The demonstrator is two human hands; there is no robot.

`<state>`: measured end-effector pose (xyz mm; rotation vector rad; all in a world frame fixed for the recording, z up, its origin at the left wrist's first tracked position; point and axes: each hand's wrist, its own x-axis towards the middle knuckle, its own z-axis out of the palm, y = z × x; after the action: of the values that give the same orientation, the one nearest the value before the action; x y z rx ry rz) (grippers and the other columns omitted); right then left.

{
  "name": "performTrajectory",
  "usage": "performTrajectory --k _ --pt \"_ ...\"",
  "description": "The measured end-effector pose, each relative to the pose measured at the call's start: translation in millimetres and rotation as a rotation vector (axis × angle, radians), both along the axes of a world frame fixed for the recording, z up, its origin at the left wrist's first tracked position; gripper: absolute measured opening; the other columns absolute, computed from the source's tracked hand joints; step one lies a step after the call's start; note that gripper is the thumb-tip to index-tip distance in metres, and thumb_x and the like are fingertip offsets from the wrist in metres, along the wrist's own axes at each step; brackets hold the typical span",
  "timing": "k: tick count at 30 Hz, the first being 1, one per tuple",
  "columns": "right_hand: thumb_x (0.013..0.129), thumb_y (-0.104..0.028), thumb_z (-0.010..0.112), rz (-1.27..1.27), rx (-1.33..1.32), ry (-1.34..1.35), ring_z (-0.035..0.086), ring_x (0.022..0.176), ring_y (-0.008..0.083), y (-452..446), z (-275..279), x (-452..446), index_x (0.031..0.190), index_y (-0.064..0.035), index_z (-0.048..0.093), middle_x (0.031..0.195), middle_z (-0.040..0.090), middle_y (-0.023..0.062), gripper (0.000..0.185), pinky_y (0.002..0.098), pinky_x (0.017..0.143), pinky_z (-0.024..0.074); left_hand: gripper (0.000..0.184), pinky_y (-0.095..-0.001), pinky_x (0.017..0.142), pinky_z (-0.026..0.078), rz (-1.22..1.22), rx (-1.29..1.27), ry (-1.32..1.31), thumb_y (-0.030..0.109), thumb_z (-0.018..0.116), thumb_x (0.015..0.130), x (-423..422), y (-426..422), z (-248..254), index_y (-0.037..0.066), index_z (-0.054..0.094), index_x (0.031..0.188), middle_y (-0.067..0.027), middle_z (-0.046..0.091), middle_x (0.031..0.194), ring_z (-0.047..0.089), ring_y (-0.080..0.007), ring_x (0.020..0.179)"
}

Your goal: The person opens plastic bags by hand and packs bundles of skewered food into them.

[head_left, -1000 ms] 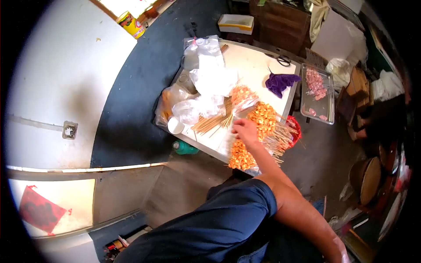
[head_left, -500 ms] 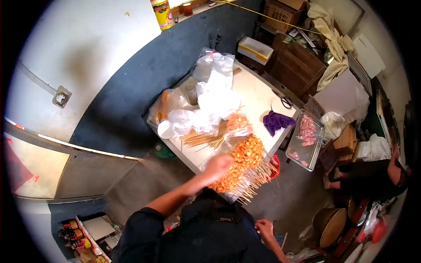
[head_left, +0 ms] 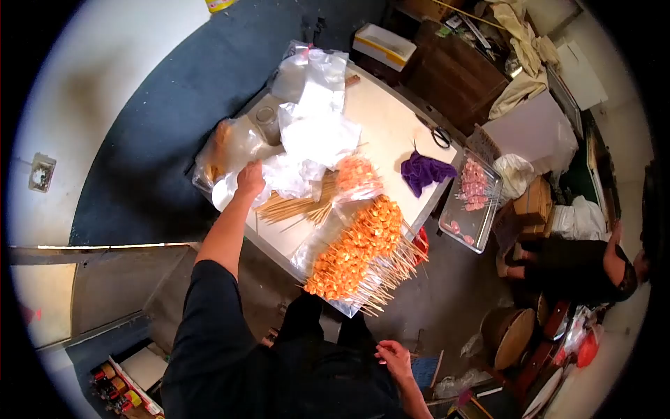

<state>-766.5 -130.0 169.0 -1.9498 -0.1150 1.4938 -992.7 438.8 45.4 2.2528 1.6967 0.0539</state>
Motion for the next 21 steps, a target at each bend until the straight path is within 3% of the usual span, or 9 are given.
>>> performTrajectory --k 4,7,9,11,12,13,15,16,21 --pt "0.087 -0.016 0.063 0.129 -0.032 -0.065 0.066 0.076 0.0133 -19.2 -2.6 -3.9 0.106 0.0 0.062 0.085 0.068 0.0079 0.025 0.0247 0.061 0.052 0.015 -0.0418 0.084 0.048 -0.06 -0.055 0.142 0.003 0.055 0.074 -8.9 -10.4 -12.5 0.004 0.067 0.084 -0.0177 0.059 0.108 0.056 -0.0358 0.105" --pt "0.086 -0.016 0.064 0.295 -0.018 -0.203 0.066 0.074 0.0128 -18.4 0.3 -7.9 0.105 -0.0014 0.063 0.084 0.069 0.008 0.024 0.0256 0.063 0.0521 0.012 -0.0438 0.076 0.049 -0.17 0.148 0.072 0.006 0.058 0.074 -8.7 -32.9 0.2 0.005 0.067 0.081 -0.0186 0.06 0.104 0.06 -0.0374 0.094" --pt "0.085 -0.016 0.064 0.387 -0.006 -0.313 0.066 0.073 0.0127 -9.5 0.4 -9.5 0.105 -0.0019 0.063 0.084 0.069 0.0084 0.024 0.0262 0.064 0.0521 0.011 -0.0441 0.067 0.048 -0.249 0.319 0.094 0.01 0.059 0.075 -7.7 -43.4 6.0 0.005 0.065 0.083 -0.0167 0.063 0.091 0.061 -0.0372 0.08" --pt "0.082 -0.017 0.065 0.39 0.022 -0.36 0.068 0.079 0.0207 -2.0 3.2 -8.8 0.1 -0.0028 0.066 0.087 0.069 0.0127 0.023 0.0317 0.071 0.0526 0.008 -0.0405 0.063 0.047 0.088 0.059 -0.305 0.01 0.06 0.076 -7.2 -56.7 23.3 0.007 0.061 0.084 -0.0141 0.063 0.083 0.059 -0.036 0.072" --pt "0.081 -0.016 0.065 0.401 0.048 -0.378 0.068 0.08 0.0228 2.6 4.8 -9.1 0.099 -0.0037 0.066 0.088 0.068 0.0132 0.022 0.0327 0.072 0.0525 0.01 -0.0328 0.061 0.046 0.199 0.019 -0.545 0.009 0.06 0.076 -10.0 -60.5 32.5 0.008 0.059 0.086 -0.0123 0.063 0.079 0.059 -0.0268 0.068" --pt "0.081 -0.016 0.065 0.398 0.053 -0.373 0.068 0.08 0.0228 6.8 5.0 -9.5 0.099 -0.0037 0.066 0.088 0.068 0.0132 0.022 0.0327 0.072 0.0525 0.01 -0.0328 0.061 0.046 0.196 0.023 -0.54 0.009 0.06 0.076 -14.8 -64.7 43.6 0.008 0.059 0.086 -0.0123 0.063 0.079 0.059 -0.0268 0.068" --pt "0.08 -0.015 0.065 0.48 0.16 -0.462 0.067 0.08 0.0239 16.1 0.7 -9.7 0.098 -0.0036 0.066 0.089 0.068 0.0129 0.022 0.0334 0.071 0.0526 0.018 -0.0315 0.066 0.047 0.352 -0.345 -1.166 0.009 0.062 0.076 -27.8 -76.3 76.8 0.01 0.059 0.093 -0.0093 0.064 0.084 0.06 -0.0208 0.076" --pt "0.08 -0.015 0.065 0.518 0.212 -0.506 0.067 0.079 0.0257 23.8 -2.1 -10.7 0.1 -0.0038 0.065 0.09 0.067 0.0129 0.023 0.0337 0.071 0.0527 0.04 -0.0284 0.068 0.048 0.396 -0.481 -1.289 0.002 0.055 0.071 -33.9 -83.9 95.6 0.007 0.055 0.11 -0.0071 0.064 0.09 0.061 -0.0188 0.081" --pt "0.081 -0.016 0.065 0.503 0.387 -0.477 0.066 0.08 0.0262 75.4 12.8 -13.9 0.103 -0.0024 0.063 0.09 0.066 0.0151 0.025 0.0329 0.07 0.0523 0.066 -0.0294 0.085 0.047 0.281 -0.694 -1.649 -0.004 0.044 0.064 -23.2 -147.4 181.5 0.003 0.045 0.129 -0.0121 0.06 0.111 0.059 -0.022 0.097"
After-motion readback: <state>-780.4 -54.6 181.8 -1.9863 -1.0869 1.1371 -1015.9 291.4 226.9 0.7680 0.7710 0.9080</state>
